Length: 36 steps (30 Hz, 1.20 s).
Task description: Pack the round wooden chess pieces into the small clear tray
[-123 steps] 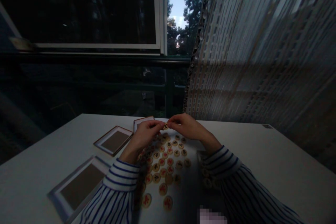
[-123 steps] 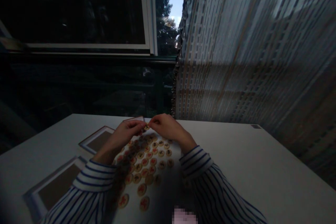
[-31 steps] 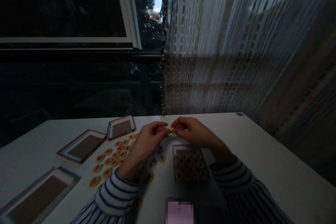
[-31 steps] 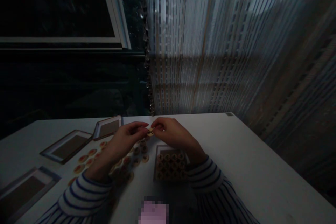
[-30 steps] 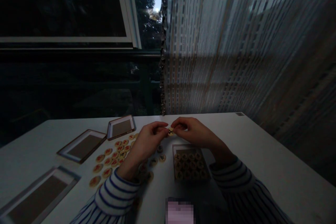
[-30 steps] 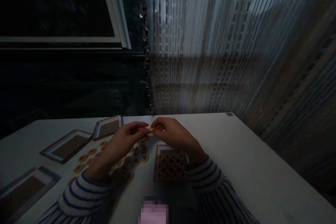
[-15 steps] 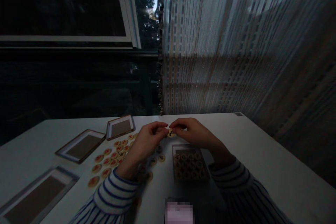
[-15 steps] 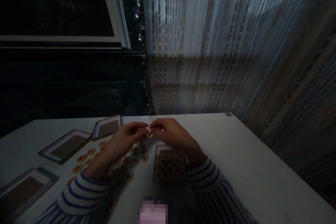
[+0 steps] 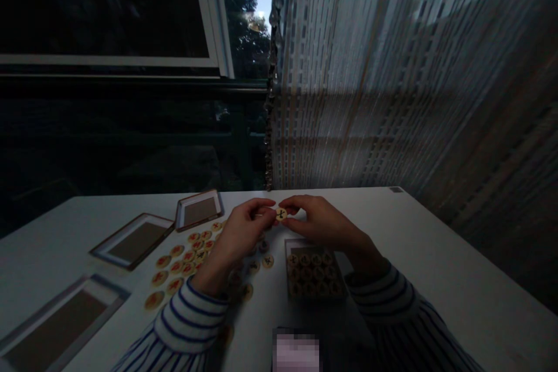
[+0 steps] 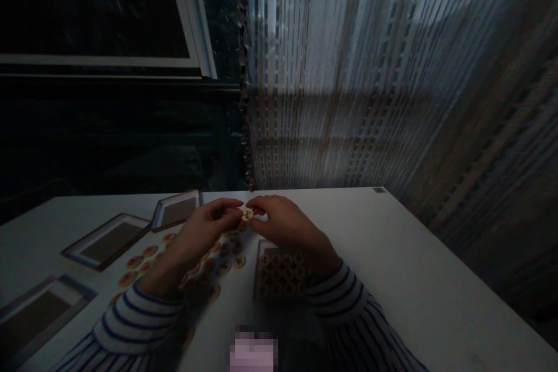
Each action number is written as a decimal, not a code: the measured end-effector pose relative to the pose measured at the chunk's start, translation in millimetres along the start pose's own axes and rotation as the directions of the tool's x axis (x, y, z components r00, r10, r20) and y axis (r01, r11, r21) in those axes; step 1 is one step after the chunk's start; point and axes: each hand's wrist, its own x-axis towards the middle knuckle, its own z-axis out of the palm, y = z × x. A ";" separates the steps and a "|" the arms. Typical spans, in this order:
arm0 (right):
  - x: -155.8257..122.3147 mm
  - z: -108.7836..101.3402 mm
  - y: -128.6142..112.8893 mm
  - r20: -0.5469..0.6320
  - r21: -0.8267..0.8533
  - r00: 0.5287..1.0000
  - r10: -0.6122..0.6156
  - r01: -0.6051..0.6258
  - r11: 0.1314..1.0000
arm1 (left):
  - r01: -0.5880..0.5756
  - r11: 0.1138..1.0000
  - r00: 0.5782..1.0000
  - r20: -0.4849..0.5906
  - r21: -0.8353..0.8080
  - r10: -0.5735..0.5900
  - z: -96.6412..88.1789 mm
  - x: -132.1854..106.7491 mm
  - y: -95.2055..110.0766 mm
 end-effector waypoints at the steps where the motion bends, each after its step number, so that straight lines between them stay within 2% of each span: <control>1: 0.0 0.2 -0.1 -0.002 -0.013 1.000 -0.007 0.007 1.000 | -0.006 1.000 1.000 0.012 -0.007 0.006 -0.2 0.3 -1.3; 5: 0.0 0.7 -0.3 -0.010 -0.052 0.999 -0.035 0.035 0.998 | -0.028 0.999 0.999 0.038 -0.028 0.029 -0.8 1.4 -5.2; 10: 0.6 0.0 -2.0 -0.019 -0.081 0.999 -0.034 0.032 0.996 | -0.023 1.000 1.000 0.017 -0.018 0.023 0.1 1.0 -3.8; 17: 0.8 -0.4 -2.1 0.024 -0.157 0.999 -0.043 0.046 0.986 | -0.058 0.998 0.997 0.048 -0.002 0.058 0.7 3.3 -7.8; 21: -0.2 -2.2 -0.4 0.065 -0.192 0.997 -0.042 0.054 0.980 | -0.093 0.992 0.995 0.052 0.089 0.088 1.0 3.8 -11.6; 27: -1.2 -4.3 1.3 0.131 -0.242 0.991 0.031 0.002 0.970 | -0.117 0.957 0.993 0.026 0.267 0.114 1.5 5.4 -18.8; 31: -2.8 -3.8 3.4 0.162 -0.280 0.983 0.084 -0.036 0.959 | -0.141 0.879 0.990 0.048 0.455 0.134 0.2 4.9 -20.9; 36: -5.5 -3.6 8.5 0.250 -0.353 0.957 0.150 -0.055 0.934 | -0.176 0.658 0.984 0.137 0.732 0.111 -1.2 0.1 -21.5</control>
